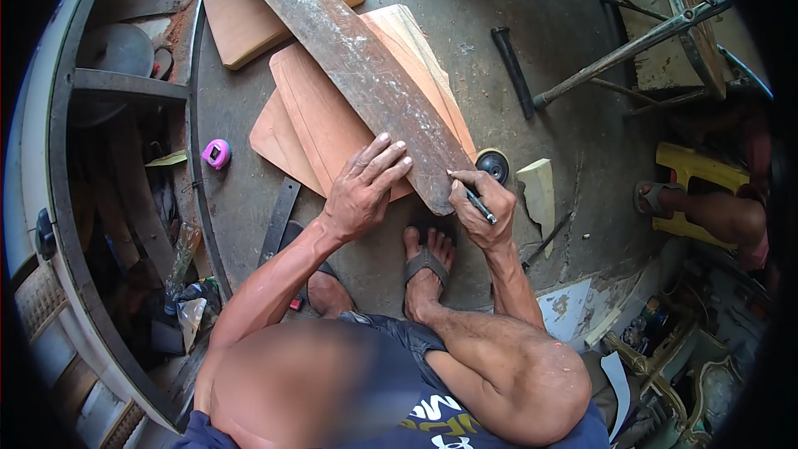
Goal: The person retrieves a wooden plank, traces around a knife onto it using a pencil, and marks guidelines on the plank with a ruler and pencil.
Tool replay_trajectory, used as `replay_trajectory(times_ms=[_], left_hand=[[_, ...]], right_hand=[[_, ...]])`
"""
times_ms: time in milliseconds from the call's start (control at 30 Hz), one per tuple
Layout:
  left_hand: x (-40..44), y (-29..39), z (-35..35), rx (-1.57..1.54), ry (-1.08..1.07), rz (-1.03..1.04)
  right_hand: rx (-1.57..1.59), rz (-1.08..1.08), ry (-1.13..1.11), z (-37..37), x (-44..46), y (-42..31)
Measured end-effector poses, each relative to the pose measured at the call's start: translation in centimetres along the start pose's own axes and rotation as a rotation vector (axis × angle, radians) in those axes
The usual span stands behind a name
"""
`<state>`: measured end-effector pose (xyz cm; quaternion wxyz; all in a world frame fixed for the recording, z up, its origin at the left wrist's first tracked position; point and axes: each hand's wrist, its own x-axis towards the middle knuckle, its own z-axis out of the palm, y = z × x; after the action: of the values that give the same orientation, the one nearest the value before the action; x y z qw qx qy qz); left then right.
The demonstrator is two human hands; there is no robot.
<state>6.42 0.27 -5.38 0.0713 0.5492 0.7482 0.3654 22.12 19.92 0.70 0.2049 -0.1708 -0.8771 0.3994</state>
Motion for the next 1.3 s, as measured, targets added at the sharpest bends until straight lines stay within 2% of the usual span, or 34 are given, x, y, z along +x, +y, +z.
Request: replay_trajectory(times_ms=[267,700,867,1000,1067,1167,1233,1300], left_hand=[[0.2,0.2,-0.3,0.003,-0.001,0.000],[0.1,0.1,0.0,0.000,-0.012,-0.017],[0.3,0.1,-0.1,0.011,-0.009,-0.004],[0.3,0.2,0.0,0.021,-0.005,-0.011],[0.3,0.2,-0.1,0.023,-0.007,0.001],[0.4,0.1,-0.3,0.023,-0.019,0.022],[0.4,0.4,-0.4,0.003,-0.032,-0.015],[0.4,0.7,-0.5,-0.027,-0.057,-0.028]], right_hand=[[0.006,0.050,0.007,0.3,-1.0,-0.7],[0.052,-0.124,-0.024,1.9,-0.8,-1.4],[0.011,0.024,0.049,1.0,-1.5,-1.0],[0.019,-0.020,0.054,0.9,-1.4,-0.9],[0.017,0.128,0.189,0.3,-1.3,-1.1],[-0.162,0.074,0.340,0.2,-1.1,0.3],[-0.241,0.150,0.316,0.4,-1.6,1.3],[-0.133,0.395,0.343,1.1,-1.4,2.0]])
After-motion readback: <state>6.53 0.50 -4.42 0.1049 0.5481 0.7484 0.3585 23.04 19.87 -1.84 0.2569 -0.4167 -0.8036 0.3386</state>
